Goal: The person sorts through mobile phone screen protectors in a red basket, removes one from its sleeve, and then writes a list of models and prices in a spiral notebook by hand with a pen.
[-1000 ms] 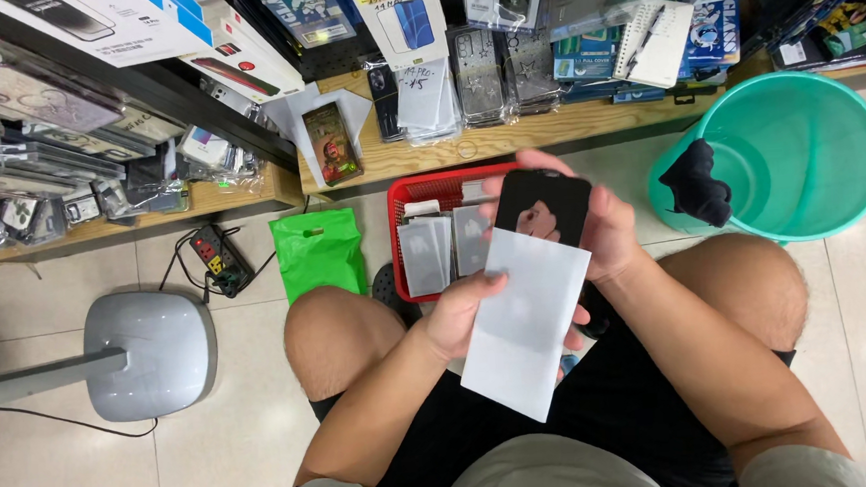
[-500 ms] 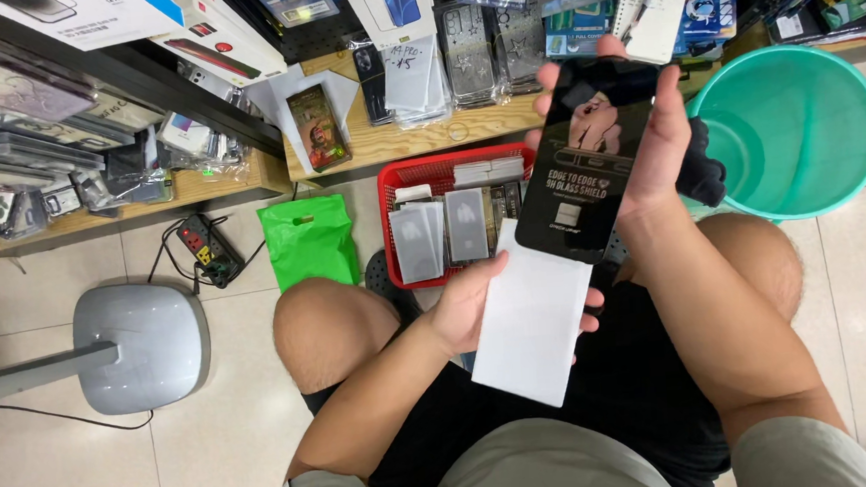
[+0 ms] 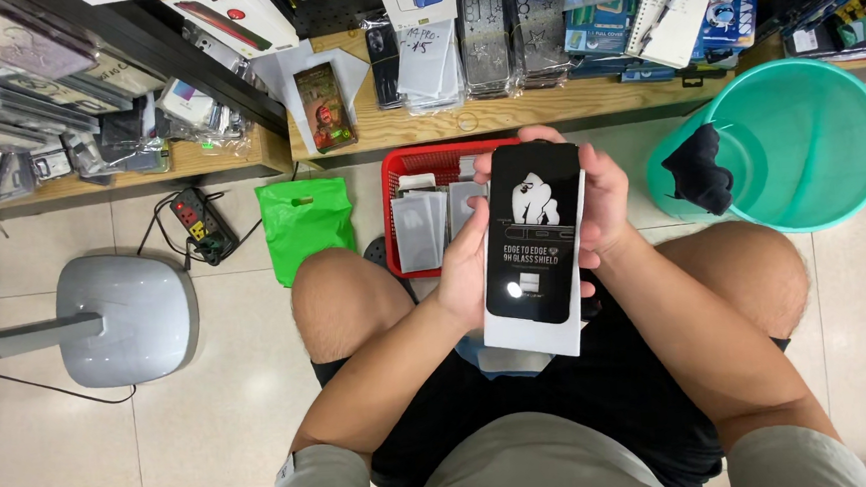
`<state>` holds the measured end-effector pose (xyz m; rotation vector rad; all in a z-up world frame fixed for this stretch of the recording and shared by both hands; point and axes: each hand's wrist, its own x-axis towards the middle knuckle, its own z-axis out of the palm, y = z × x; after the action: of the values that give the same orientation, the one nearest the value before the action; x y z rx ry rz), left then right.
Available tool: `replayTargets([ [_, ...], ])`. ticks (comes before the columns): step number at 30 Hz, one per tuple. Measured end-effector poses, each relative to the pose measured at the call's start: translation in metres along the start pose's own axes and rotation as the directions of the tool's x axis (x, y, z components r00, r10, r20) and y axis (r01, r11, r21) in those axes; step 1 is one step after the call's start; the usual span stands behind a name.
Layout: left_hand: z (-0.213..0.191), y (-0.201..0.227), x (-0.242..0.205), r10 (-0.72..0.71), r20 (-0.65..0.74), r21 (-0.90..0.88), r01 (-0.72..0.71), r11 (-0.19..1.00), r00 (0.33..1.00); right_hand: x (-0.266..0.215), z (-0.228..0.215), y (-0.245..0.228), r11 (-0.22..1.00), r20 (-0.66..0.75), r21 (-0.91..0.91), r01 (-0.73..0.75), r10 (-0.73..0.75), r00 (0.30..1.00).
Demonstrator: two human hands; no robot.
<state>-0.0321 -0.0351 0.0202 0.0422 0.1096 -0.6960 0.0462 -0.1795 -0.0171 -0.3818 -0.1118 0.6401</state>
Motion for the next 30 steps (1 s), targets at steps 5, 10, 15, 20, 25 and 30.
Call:
replayTargets([
  [5, 0.001, 0.005, 0.003, 0.024, -0.053, 0.056, -0.021, 0.998, 0.998, -0.003, 0.012, -0.002, 0.999, -0.018, 0.041, -0.031, 0.032, 0.999],
  [10, -0.011, 0.006, 0.008, 0.082, -0.031, 0.072, -0.080, 0.994, 0.996, -0.002, 0.010, 0.006, 0.991, -0.046, -0.135, -0.013, 0.006, 0.999],
  [15, 0.015, 0.003, 0.006, 0.208, -0.169, 0.232, -0.167, 0.958, 0.963, 0.003, 0.004, 0.003, 0.907, 0.008, -0.398, 0.137, -0.146, 0.989],
  [20, -0.005, 0.018, 0.004, 0.292, -0.146, 0.348, -0.227, 0.910, 0.945, 0.001, 0.003, -0.007, 0.494, 0.265, -0.762, 0.419, -0.352, 0.898],
  [25, -0.030, 0.028, -0.002, 0.189, -0.026, 0.242, -0.177, 0.954, 0.982, -0.014, 0.022, -0.020, -0.111, 0.472, -0.881, 0.459, -0.266, 0.841],
  [30, 0.045, 0.010, -0.005, 0.490, -0.317, 0.516, -0.286, 0.807, 0.812, -0.008, 0.005, -0.018, -0.306, 0.573, -0.807, 0.505, -0.198, 0.795],
])
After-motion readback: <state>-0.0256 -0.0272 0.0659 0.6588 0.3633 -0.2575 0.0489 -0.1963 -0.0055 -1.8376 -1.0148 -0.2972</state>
